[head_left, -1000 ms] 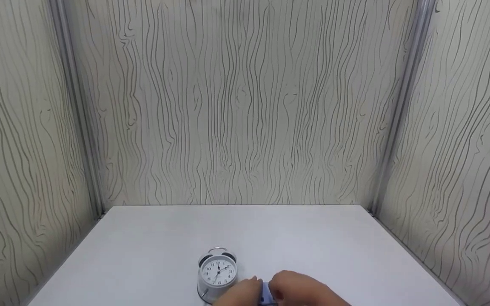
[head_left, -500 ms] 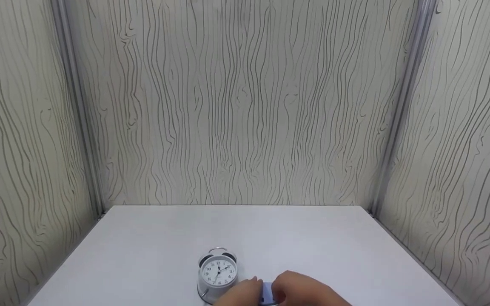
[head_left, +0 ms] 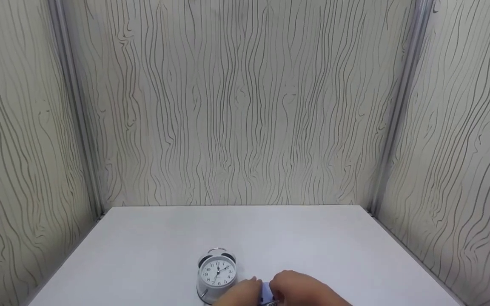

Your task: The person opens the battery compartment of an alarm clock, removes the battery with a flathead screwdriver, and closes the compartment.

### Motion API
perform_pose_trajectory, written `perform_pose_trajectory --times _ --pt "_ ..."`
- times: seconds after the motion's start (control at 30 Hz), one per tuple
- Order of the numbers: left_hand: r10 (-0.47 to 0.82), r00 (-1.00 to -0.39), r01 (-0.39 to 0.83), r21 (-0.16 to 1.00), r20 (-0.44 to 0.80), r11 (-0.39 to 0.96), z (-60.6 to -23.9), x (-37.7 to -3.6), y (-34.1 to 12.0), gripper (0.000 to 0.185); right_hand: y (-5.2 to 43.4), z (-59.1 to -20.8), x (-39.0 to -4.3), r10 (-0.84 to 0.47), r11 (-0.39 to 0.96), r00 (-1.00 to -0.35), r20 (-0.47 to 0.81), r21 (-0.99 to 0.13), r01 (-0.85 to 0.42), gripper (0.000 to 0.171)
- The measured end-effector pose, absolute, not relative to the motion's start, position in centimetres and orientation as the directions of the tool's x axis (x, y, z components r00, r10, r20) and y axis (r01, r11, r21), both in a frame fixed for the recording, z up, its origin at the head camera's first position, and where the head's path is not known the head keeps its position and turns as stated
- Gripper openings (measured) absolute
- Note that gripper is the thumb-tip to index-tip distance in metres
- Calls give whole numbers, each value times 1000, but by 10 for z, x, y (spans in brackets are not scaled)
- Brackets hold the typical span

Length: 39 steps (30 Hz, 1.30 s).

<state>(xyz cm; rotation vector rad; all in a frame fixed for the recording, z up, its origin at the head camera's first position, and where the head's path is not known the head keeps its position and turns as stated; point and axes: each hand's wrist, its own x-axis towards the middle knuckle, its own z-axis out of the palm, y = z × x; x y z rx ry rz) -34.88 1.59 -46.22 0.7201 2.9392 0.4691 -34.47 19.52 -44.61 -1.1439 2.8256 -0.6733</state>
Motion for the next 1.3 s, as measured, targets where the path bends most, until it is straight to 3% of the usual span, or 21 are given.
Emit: perform_pose_trajectory --times 0.07,0.17,0.33,0.57,0.93,1.13,1.3 --pt "452 -892 423 314 -23 850 -461 -349 16 49 191 -439 -352 -618 743 -786 -19 -339 -577 10" --pt "438 -898 399 332 -47 854 -460 -348 16 55 189 -437 -356 -599 776 -799 -57 -290 -560 15" --pt "430 -901 383 355 -62 853 -459 -348 16 66 194 -432 -364 -624 769 -779 -57 -224 -599 13" --pt "438 -897 395 341 -59 853 -458 -348 15 70 221 -425 -379 -531 818 -844 -73 -306 -488 13" --pt "424 -904 380 348 -57 857 -459 -346 16 65 232 -431 -389 -191 933 -981 -33 -315 -171 17" --pt "422 -905 369 394 -53 842 -461 -347 16 60 228 -442 -390 -41 954 -997 -68 -298 -19 21" --pt "398 -914 326 433 -85 840 -462 -348 16 67 223 -452 -391 11 959 -997 -73 -283 31 26"
